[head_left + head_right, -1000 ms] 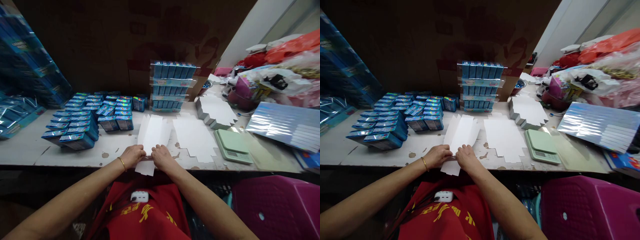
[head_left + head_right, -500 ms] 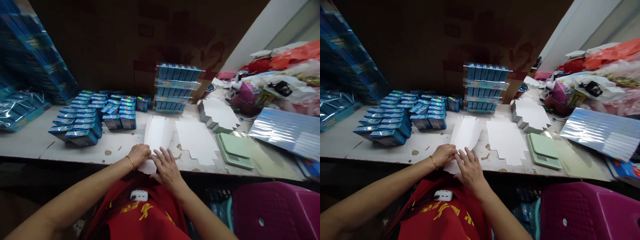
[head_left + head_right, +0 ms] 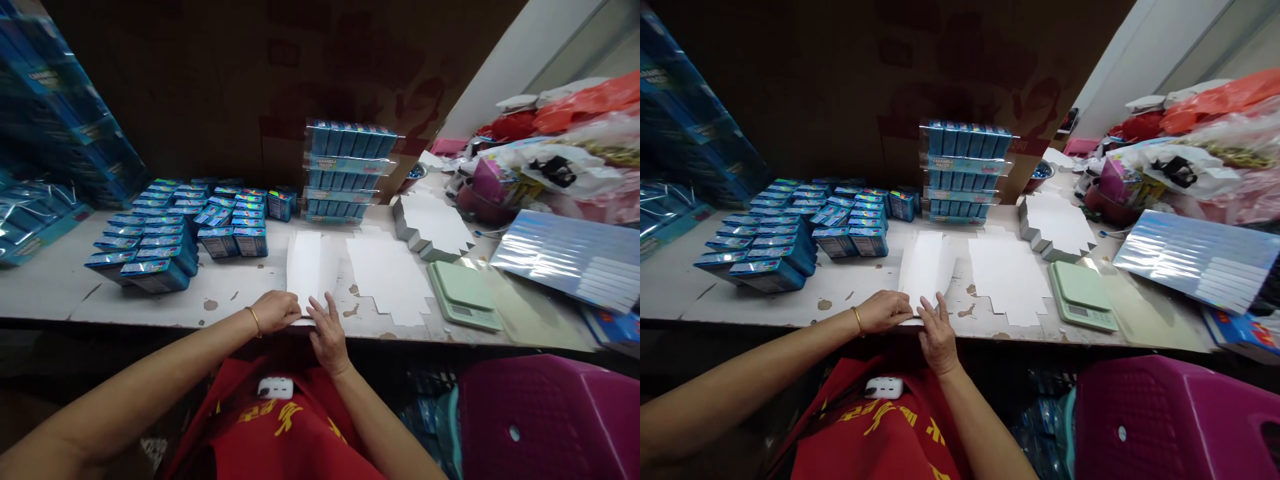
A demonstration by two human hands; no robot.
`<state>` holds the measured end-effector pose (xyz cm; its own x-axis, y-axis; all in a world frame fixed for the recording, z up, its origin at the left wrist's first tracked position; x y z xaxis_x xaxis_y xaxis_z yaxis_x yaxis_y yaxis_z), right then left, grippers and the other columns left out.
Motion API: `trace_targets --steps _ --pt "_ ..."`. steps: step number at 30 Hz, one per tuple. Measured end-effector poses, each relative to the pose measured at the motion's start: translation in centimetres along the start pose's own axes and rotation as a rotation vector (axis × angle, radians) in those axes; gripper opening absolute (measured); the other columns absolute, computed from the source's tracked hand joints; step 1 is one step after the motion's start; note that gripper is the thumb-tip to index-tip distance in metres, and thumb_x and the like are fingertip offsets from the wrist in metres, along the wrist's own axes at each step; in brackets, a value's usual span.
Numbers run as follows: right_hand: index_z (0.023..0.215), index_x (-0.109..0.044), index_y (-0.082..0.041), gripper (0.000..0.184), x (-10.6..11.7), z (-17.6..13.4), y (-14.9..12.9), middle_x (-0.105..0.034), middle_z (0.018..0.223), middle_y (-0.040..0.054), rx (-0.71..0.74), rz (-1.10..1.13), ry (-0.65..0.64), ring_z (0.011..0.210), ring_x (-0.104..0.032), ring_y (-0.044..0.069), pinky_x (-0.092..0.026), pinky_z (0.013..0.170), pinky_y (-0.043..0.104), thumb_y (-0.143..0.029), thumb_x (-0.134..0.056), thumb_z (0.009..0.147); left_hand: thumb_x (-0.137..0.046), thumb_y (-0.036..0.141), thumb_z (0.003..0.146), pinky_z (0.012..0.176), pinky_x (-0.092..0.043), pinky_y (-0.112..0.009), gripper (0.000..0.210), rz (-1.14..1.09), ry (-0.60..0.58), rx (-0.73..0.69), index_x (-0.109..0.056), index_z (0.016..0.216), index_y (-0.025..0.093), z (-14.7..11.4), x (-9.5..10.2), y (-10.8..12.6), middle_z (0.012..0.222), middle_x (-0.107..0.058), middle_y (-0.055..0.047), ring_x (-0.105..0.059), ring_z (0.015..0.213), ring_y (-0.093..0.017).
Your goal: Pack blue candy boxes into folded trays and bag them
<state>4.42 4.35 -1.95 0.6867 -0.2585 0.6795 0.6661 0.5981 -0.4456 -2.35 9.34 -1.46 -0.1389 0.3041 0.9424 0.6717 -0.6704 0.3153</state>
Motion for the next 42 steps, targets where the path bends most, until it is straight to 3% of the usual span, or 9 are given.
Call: trace_targets --steps 6,9,14,19,22,24,29,37,42 --pt "0.131 -0.027 -0.023 0.055 0.6 0.2 1.0 -0.025 0.139 0.0061 -0.186 0.059 0.097 0.129 -0.016 0.022 -0.030 0.101 0.046 -0.003 -0.032 0.080 -0.050 0.027 0.076 0.062 -0.037 -0.019 0.019 -0.183 -0.155 -0.065 -0.062 0.088 0.018 0.0 0.1 -0.6 0.081 -0.063 -0.002 -0.055 0.072 -0.012" --pt "0.130 -0.028 -0.023 0.052 0.6 0.6 1.1 -0.008 0.144 0.0067 -0.228 0.080 0.067 0.129 -0.015 0.021 -0.030 0.101 0.042 -0.006 -0.034 0.082 -0.047 0.022 0.077 0.060 -0.037 -0.020 0.016 -0.124 -0.137 0.048 -0.061 0.084 0.019 0.4 -0.2 -1.7 0.074 -0.064 -0.001 -0.055 0.069 -0.013" --pt "0.130 -0.030 -0.021 0.049 0.6 0.9 1.1 -0.006 0.144 0.0077 -0.241 0.074 0.007 0.130 -0.014 0.021 -0.031 0.101 0.039 -0.009 -0.034 0.083 -0.048 0.027 0.077 0.062 -0.038 -0.025 0.017 -0.034 -0.031 0.297 -0.057 0.089 0.020 0.4 -0.2 -3.8 0.081 -0.064 -0.004 -0.058 0.075 -0.019" --pt "0.120 -0.045 -0.020 0.038 -0.2 1.1 -0.7 -0.029 0.138 0.0054 -0.082 -0.207 -0.158 0.130 -0.005 0.029 -0.019 0.101 0.054 -0.011 -0.038 0.083 -0.047 0.029 0.078 0.065 -0.039 -0.025 0.021 -0.028 0.031 0.384 -0.055 0.096 0.021 0.4 -0.3 -4.5 0.096 -0.061 -0.006 -0.058 0.082 -0.018" --pt "0.116 -0.049 -0.016 0.033 -1.0 2.0 -2.2 -0.051 0.118 0.0088 0.008 -0.426 -0.230 0.125 -0.023 0.033 -0.009 0.099 0.062 -0.013 -0.041 0.084 -0.049 0.029 0.075 0.066 -0.040 -0.025 0.014 -0.042 0.016 0.381 -0.061 0.078 0.022 0.8 -0.7 -4.6 0.087 -0.064 -0.004 -0.058 0.082 -0.019" --pt "0.108 -0.053 -0.011 0.028 -2.3 3.0 -2.5 -0.059 0.099 0.0112 0.018 -0.503 -0.330 0.109 -0.043 0.029 -0.024 0.097 0.055 -0.010 -0.040 0.083 -0.051 0.027 0.072 0.066 -0.040 -0.026 0.012 -0.054 0.008 0.390 -0.063 0.074 0.022 1.0 -0.9 -4.8 0.082 -0.065 -0.004 -0.059 0.081 -0.019" --pt "0.083 -0.058 -0.011 0.019 -6.2 4.2 -1.4 -0.058 0.077 0.0108 -0.064 -0.533 -0.614 0.075 -0.055 0.023 -0.044 0.064 0.036 -0.008 -0.040 0.080 -0.041 0.014 0.073 0.067 -0.042 -0.028 0.030 -0.083 0.075 0.453 -0.054 0.100 0.018 0.8 -0.4 -5.6 0.087 -0.064 -0.007 -0.059 0.080 -0.019" --pt "0.081 -0.053 -0.016 0.015 -6.5 2.7 -1.3 -0.057 0.080 0.0075 0.019 -0.506 -0.665 0.076 -0.054 0.020 -0.040 0.062 0.030 -0.010 -0.039 0.080 -0.037 0.021 0.080 0.081 -0.041 -0.029 0.028 -0.130 0.348 0.407 -0.048 0.105 0.017 -1.1 3.7 -4.5 0.108 -0.052 -0.007 -0.055 0.090 -0.018" --pt "0.086 -0.049 -0.016 0.016 -6.0 1.8 -2.2 -0.056 0.078 0.0068 0.088 -0.505 -0.686 0.074 -0.053 0.019 -0.039 0.064 0.031 -0.012 -0.034 0.083 -0.047 0.036 0.076 0.078 -0.043 -0.031 0.049 -0.303 0.532 0.563 -0.039 0.119 0.012 -2.1 5.2 -8.8 0.118 -0.042 -0.013 -0.056 0.078 -0.016"
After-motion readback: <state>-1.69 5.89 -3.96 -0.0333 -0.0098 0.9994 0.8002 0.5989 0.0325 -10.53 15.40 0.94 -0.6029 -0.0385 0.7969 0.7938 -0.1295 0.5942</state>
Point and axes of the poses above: each hand's wrist, its own z-axis towards the middle knuckle, its own x-axis out of the back of the hand, y = z × x, the point moved 10 cm from there along z, towards the middle knuckle
